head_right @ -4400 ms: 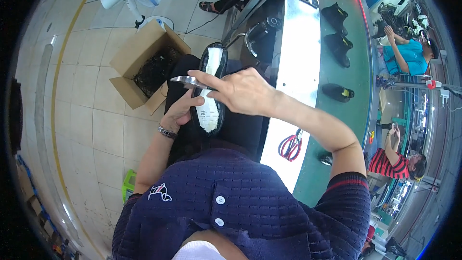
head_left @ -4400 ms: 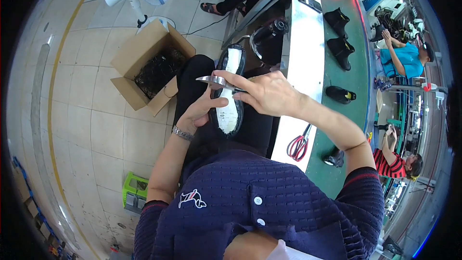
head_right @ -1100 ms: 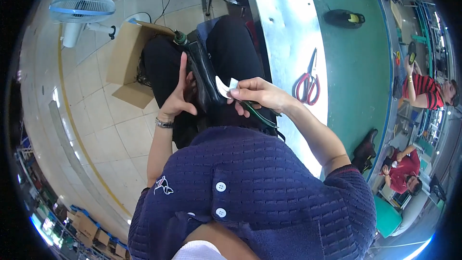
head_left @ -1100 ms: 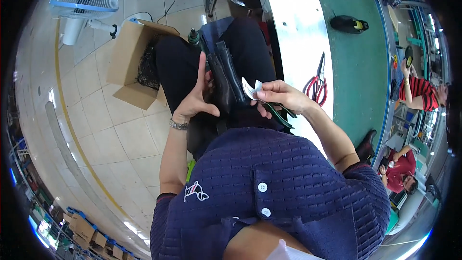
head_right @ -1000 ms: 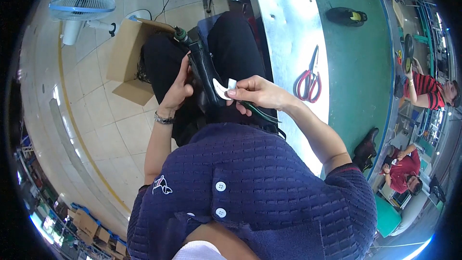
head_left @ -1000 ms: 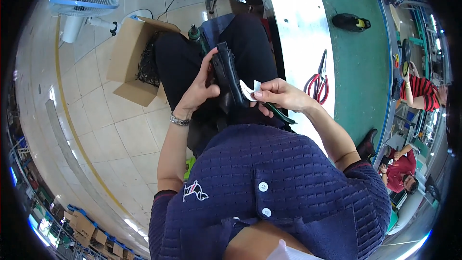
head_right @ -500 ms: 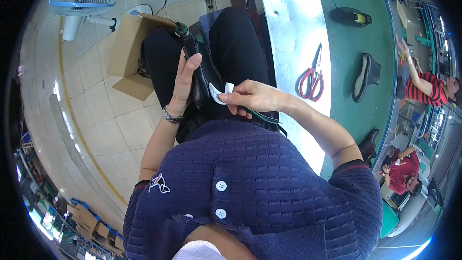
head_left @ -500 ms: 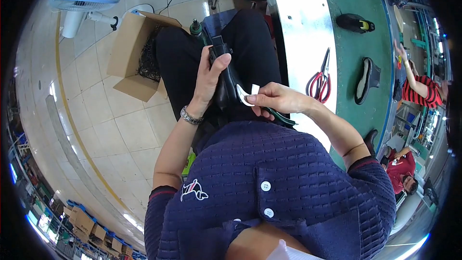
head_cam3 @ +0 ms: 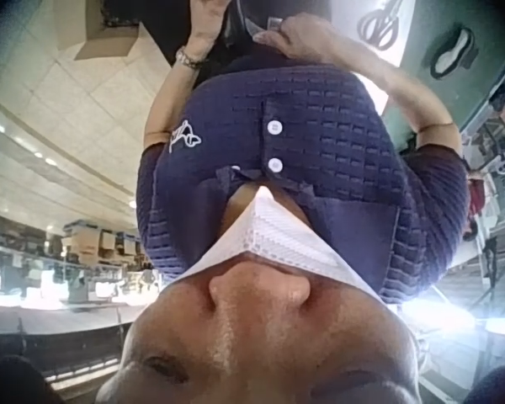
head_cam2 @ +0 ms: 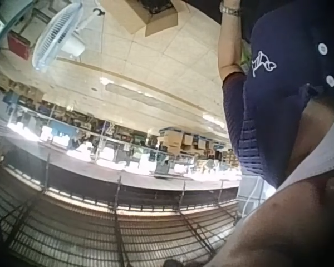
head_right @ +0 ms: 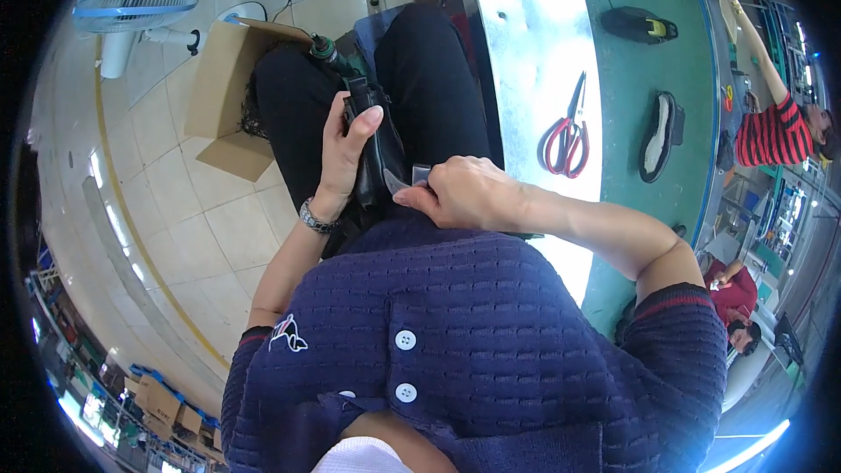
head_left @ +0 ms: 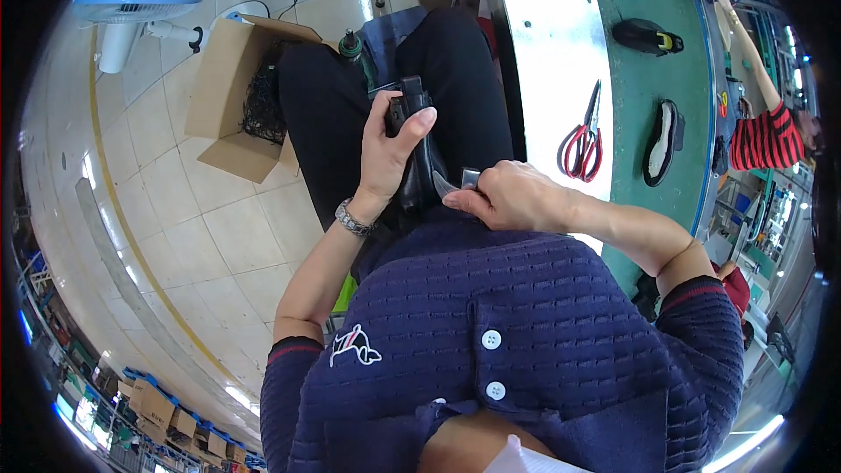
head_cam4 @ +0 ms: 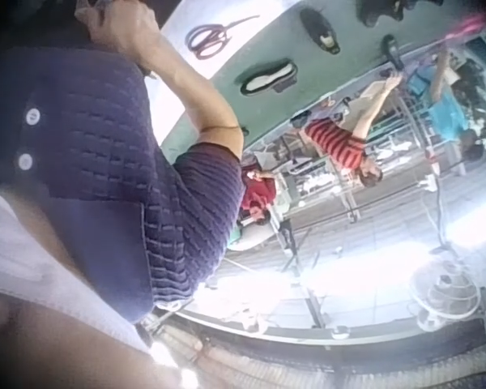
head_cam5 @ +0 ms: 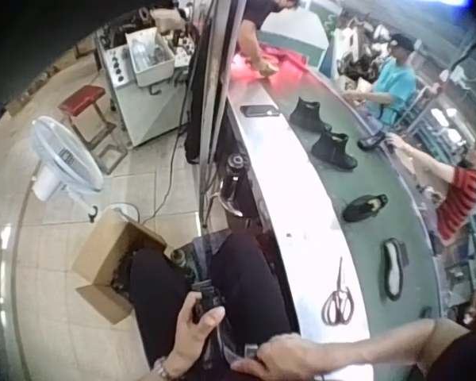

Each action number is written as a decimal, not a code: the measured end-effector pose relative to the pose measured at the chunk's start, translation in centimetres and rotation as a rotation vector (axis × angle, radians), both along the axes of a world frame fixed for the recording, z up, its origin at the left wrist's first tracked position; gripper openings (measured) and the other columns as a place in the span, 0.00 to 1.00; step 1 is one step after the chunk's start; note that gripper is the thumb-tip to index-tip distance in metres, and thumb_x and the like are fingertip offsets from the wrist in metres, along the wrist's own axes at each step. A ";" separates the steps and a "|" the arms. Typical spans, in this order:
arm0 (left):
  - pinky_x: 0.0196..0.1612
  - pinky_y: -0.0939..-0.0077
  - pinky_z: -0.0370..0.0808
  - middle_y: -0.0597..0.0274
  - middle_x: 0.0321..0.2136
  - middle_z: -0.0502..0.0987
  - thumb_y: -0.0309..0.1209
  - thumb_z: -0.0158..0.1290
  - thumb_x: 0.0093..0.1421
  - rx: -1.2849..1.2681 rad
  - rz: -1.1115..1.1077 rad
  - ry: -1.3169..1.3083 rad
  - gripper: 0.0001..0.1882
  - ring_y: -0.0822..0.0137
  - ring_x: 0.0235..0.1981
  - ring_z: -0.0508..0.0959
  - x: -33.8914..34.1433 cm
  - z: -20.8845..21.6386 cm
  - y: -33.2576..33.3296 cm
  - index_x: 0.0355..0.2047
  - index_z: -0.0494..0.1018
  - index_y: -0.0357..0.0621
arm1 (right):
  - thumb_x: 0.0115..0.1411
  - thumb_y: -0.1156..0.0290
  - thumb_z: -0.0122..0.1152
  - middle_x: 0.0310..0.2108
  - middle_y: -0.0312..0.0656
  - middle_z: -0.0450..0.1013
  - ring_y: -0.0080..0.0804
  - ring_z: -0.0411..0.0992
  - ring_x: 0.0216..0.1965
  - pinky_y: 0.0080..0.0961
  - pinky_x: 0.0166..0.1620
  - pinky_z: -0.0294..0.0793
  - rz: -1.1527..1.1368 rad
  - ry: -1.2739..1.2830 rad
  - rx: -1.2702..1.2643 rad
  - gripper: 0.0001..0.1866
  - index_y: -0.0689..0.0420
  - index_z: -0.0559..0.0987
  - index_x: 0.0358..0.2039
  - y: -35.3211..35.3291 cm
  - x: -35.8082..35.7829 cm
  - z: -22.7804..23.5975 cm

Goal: Assembling a shoe by gluing, trimming, and shaping the upper and sole components.

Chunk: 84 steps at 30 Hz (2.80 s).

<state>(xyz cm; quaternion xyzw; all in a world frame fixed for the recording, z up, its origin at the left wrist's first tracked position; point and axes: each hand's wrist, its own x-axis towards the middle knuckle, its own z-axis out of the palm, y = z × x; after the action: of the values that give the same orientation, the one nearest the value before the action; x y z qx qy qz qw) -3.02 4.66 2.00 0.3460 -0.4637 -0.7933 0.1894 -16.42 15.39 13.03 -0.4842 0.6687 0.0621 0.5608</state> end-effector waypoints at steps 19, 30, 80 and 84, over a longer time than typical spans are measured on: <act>0.31 0.87 0.66 0.74 0.27 0.69 0.43 0.60 0.57 0.158 0.080 0.052 0.17 0.83 0.27 0.67 0.3 0.0 -1.7 0.36 0.70 0.46 | 0.65 0.38 0.42 0.10 0.34 0.65 0.22 0.69 0.13 0.20 0.23 0.70 -0.430 -0.455 0.051 0.37 0.56 0.70 0.11 0.0 -0.8 -3.6; 0.33 0.84 0.64 0.74 0.26 0.67 0.42 0.60 0.56 0.016 0.121 0.022 0.16 0.81 0.27 0.64 0.4 0.4 0.5 0.33 0.69 0.44 | 0.66 0.41 0.40 0.11 0.40 0.70 0.29 0.74 0.15 0.24 0.23 0.74 0.049 -0.107 0.146 0.39 0.62 0.74 0.12 -2.9 -1.4 0.4; 0.32 0.86 0.65 0.72 0.29 0.63 0.50 0.51 0.64 0.102 0.142 0.003 0.20 0.81 0.29 0.63 -0.4 0.6 1.1 0.34 0.61 0.48 | 0.50 0.51 0.70 0.17 0.49 0.74 0.36 0.75 0.20 0.29 0.25 0.72 -0.179 0.018 -0.409 0.24 0.65 0.82 0.25 -2.6 -1.0 -2.8; 0.36 0.81 0.70 0.70 0.30 0.66 0.54 0.49 0.63 -0.140 0.112 0.010 0.22 0.79 0.32 0.69 -0.8 -2.9 1.3 0.38 0.63 0.47 | 0.50 0.42 0.66 0.21 0.49 0.76 0.43 0.75 0.20 0.34 0.24 0.72 -0.127 0.375 -0.552 0.31 0.65 0.81 0.20 -2.3 1.6 -3.2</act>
<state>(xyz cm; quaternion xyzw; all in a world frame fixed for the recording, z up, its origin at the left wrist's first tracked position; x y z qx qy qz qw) -3.85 5.96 -0.94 0.3534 -0.4969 -0.7490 0.2593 -14.83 13.12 9.78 -0.5554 0.7806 -0.0682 0.2784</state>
